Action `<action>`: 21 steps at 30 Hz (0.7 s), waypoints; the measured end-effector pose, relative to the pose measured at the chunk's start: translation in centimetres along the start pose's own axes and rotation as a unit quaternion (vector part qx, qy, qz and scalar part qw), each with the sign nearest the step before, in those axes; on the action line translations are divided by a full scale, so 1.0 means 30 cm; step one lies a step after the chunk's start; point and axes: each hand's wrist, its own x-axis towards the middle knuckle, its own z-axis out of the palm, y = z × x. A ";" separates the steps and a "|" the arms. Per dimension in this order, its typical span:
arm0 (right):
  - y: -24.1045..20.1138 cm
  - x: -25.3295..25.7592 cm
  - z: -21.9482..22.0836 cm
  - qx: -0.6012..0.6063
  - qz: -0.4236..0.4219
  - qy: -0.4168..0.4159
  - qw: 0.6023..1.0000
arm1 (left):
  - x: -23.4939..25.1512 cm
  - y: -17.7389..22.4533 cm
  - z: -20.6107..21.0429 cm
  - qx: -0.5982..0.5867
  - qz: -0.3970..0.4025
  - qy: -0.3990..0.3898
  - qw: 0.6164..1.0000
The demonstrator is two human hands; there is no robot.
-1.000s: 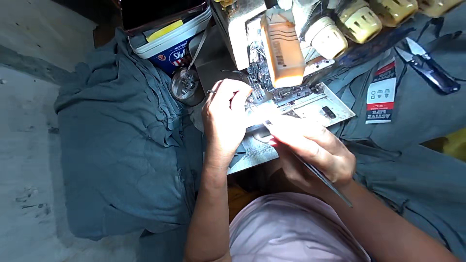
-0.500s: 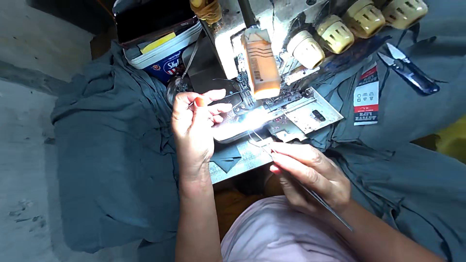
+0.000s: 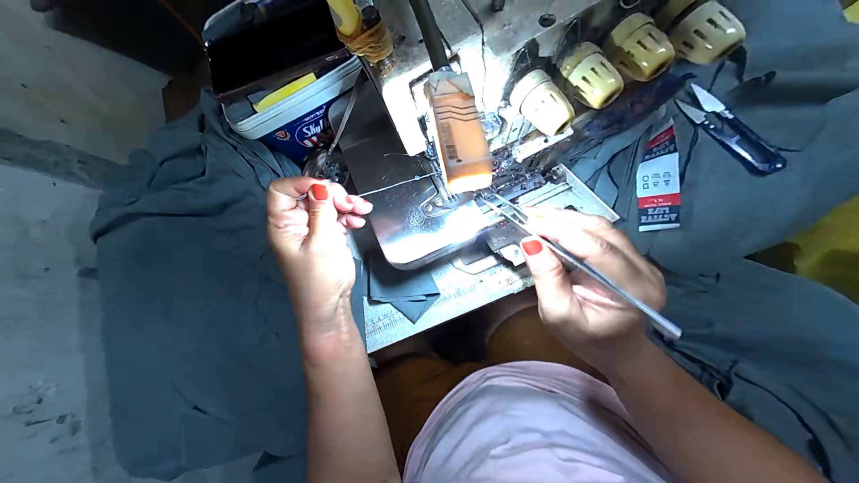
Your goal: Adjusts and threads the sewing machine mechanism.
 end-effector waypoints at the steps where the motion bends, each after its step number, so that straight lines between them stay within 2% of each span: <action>1: 0.002 0.009 0.003 0.022 0.038 0.002 0.999 | 0.000 0.003 -0.006 0.003 -0.005 0.008 1.000; 3: 0.009 0.036 0.016 0.087 0.143 0.017 0.986 | -0.005 0.004 -0.010 0.001 -0.013 0.015 1.000; 5: 0.024 0.071 0.034 0.158 0.245 0.032 0.956 | -0.012 0.000 -0.015 -0.004 -0.016 0.018 1.000; 7: 0.037 0.092 0.049 0.211 0.295 0.050 0.930 | -0.019 -0.004 -0.018 -0.010 -0.019 0.027 0.999; 9: 0.038 0.100 0.062 0.221 0.298 0.056 0.927 | -0.024 -0.009 -0.021 -0.015 -0.022 0.036 0.999; 14: 0.028 0.091 0.080 0.154 0.250 0.029 0.955 | -0.039 -0.019 -0.020 -0.025 -0.027 0.032 0.999; 21: 0.031 0.077 0.091 0.093 0.197 -0.004 0.976 | -0.047 -0.016 -0.018 -0.032 -0.028 0.035 0.998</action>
